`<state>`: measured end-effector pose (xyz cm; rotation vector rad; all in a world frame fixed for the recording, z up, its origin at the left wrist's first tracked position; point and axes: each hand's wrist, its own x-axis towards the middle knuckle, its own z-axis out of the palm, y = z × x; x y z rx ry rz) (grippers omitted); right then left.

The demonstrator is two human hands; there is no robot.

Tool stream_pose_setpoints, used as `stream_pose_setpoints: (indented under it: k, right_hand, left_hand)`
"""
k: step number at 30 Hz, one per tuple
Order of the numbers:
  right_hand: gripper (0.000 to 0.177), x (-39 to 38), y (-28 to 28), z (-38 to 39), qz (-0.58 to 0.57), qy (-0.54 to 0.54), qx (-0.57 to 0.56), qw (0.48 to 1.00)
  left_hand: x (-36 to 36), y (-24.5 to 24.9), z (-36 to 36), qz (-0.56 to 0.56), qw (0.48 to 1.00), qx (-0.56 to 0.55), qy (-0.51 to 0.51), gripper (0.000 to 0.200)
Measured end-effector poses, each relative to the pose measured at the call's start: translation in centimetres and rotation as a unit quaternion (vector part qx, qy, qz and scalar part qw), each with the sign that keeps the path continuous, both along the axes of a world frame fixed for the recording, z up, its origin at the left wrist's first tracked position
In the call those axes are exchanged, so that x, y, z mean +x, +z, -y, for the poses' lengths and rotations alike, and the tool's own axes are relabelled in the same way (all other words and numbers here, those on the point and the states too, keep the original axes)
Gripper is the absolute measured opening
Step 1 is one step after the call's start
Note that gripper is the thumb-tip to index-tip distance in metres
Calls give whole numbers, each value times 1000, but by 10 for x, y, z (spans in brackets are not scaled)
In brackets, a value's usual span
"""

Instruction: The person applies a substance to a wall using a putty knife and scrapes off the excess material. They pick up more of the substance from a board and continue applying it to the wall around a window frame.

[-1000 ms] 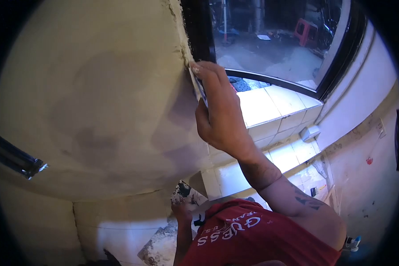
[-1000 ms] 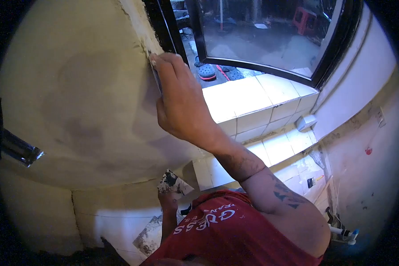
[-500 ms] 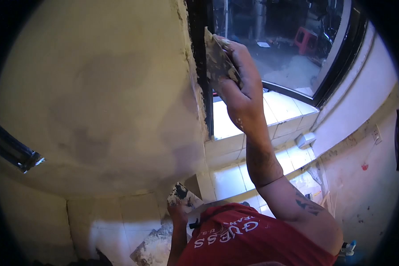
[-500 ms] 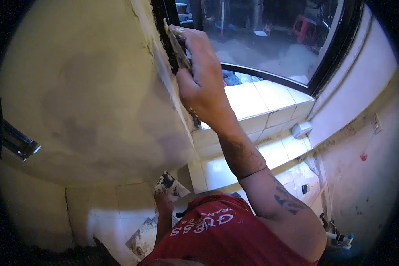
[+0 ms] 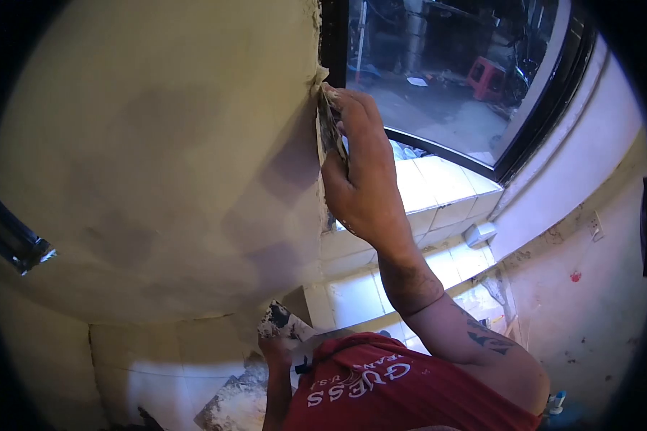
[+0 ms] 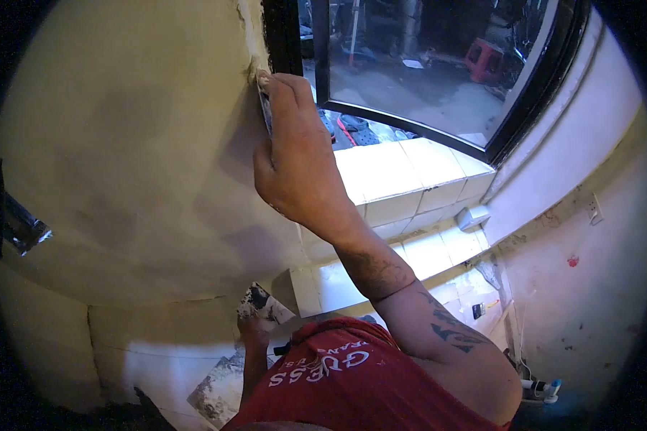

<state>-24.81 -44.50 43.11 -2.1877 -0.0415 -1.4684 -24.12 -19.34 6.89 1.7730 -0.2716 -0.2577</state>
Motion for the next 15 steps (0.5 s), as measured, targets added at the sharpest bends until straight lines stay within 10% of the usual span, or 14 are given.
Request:
stream_pose_setpoints:
  k: [6,8,12,15]
  right_hand:
    - [50,-4,-12,0,-43,7,17,999]
    - [51,-6,-19,-3,-50,10,11,999]
    - [53,-11,-39,-4,-73,29,25,997]
    - [54,-17,-49,13,-56,36,37,997]
  left_hand:
    - [5,-18,4,-114,989,-35,92,28]
    - [3,-23,-4,64,991,117,23,28]
    - [4,-7,7,-242,948,-182,97,29]
    - [9,-25,0,-207,966,-141,62,29]
